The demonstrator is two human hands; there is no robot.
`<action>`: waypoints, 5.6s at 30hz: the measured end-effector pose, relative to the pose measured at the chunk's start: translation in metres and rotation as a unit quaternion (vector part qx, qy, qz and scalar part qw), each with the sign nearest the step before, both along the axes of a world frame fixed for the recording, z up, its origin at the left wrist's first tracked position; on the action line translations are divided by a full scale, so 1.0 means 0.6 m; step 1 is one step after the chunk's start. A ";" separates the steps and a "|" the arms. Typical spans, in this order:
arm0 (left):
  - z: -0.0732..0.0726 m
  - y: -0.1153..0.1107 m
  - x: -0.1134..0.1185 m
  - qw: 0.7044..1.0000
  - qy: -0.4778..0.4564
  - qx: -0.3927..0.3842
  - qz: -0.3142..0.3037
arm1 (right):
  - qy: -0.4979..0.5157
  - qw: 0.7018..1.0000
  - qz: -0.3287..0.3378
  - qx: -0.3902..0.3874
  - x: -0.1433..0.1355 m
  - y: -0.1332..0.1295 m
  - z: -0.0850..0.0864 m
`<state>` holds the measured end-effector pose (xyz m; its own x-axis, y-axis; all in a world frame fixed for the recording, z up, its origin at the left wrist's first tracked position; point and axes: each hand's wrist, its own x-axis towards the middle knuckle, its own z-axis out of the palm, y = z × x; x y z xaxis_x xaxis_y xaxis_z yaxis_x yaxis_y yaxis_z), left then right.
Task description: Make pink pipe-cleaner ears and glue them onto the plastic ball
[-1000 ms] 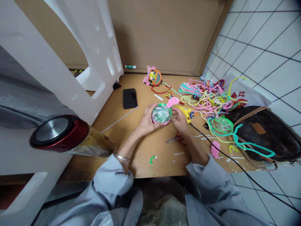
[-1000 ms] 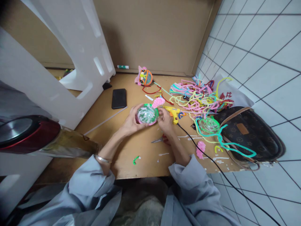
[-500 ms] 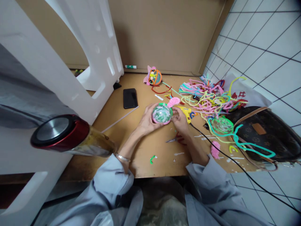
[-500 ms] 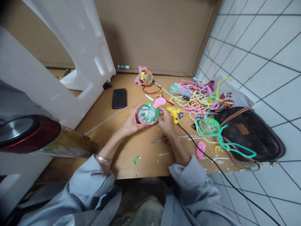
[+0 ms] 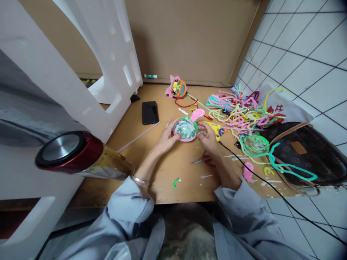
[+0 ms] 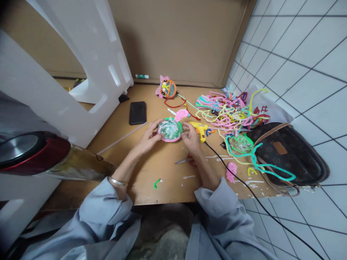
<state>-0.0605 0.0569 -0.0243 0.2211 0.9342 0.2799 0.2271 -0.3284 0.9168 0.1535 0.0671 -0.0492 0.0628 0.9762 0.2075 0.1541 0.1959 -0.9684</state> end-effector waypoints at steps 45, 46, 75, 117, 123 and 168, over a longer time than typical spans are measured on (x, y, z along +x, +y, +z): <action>0.010 -0.006 0.006 1.000 0.006 -0.018 0.024 | -0.015 0.999 -0.024 0.034 -0.001 -0.006 0.015; 0.010 -0.006 0.006 1.000 0.006 -0.020 0.024 | -0.015 0.999 -0.027 0.034 -0.002 -0.006 0.016; 0.031 -0.002 -0.025 0.983 0.050 -0.002 0.174 | -0.109 0.992 -0.052 0.041 -0.021 -0.028 0.044; 0.042 0.007 -0.027 0.949 -0.283 -0.100 0.099 | -0.072 0.997 -0.005 0.024 -0.021 -0.031 0.048; 0.056 -0.026 -0.002 0.973 -0.229 -0.029 0.016 | -0.078 0.996 -0.014 0.027 -0.022 -0.033 0.045; 0.037 -0.017 0.006 0.988 -0.154 0.003 0.015 | -0.021 0.998 0.046 -0.026 -0.027 -0.031 0.041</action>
